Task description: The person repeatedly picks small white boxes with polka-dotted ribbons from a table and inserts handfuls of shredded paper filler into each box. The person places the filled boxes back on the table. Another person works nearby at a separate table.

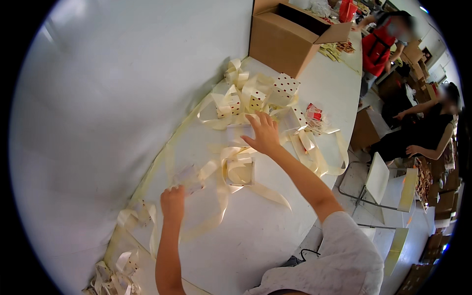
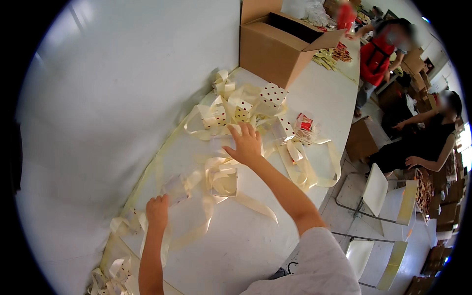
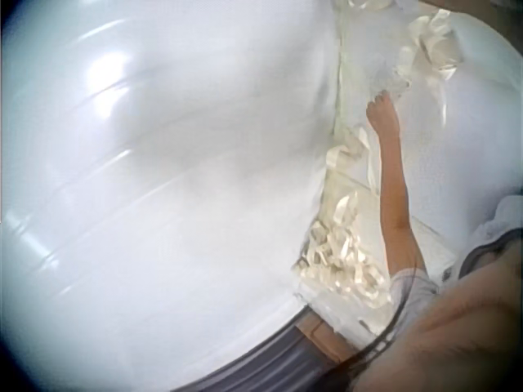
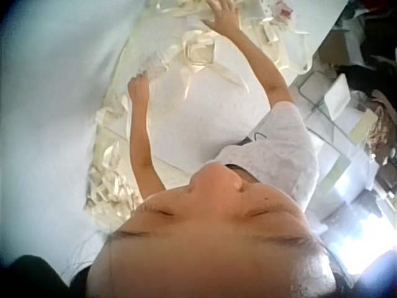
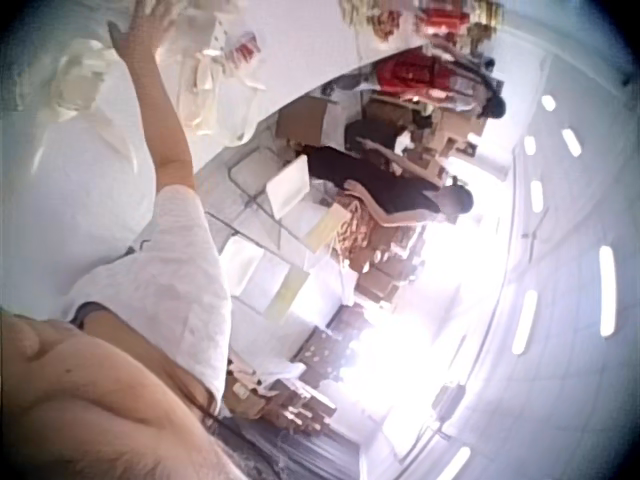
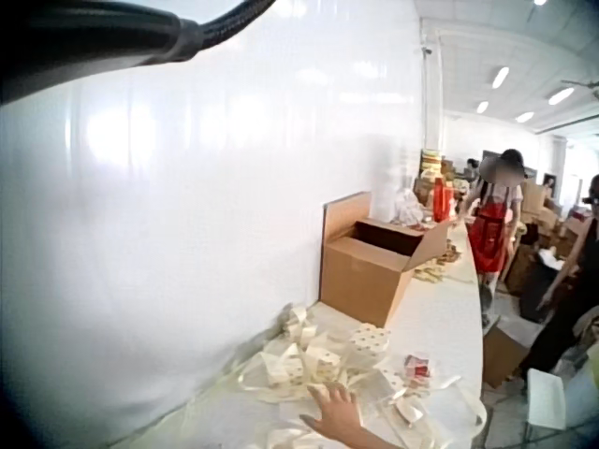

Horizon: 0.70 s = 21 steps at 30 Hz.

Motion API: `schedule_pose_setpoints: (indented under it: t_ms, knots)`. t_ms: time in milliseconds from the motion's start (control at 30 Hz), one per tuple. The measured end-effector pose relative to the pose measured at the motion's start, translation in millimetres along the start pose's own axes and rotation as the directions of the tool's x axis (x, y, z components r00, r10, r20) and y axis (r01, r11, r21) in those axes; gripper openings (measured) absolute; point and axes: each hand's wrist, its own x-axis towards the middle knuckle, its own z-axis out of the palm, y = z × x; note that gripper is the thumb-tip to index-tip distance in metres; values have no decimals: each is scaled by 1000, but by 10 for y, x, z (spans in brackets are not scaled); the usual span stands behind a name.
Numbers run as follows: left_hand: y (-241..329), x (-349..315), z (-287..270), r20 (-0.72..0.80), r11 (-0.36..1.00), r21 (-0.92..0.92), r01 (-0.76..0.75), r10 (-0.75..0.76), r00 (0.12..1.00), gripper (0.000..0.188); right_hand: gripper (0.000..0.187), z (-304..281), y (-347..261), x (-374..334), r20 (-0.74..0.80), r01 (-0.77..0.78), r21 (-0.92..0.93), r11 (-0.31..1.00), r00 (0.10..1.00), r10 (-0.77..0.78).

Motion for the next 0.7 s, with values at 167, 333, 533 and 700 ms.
schedule_pose_setpoints:
  t_ms: [167,333,533,700]
  knots:
    - [-886,-1063,57,64,967,158,201,-213,975,10,66,863,-6,173,252,-357,579,733,933,256]
    - [-1394,-1921,5,244,857,290,427,-497,833,9,71,1384,-1211,-355,217,-115,797,593,971,-103]
    - [-1844,-2869,33,325,718,393,575,-693,643,6,73,894,-2317,-717,509,-352,844,405,764,-396]
    - [-1623,-2871,-406,220,614,265,743,-789,574,30,55,987,-1195,344,-69,119,705,699,993,-99]
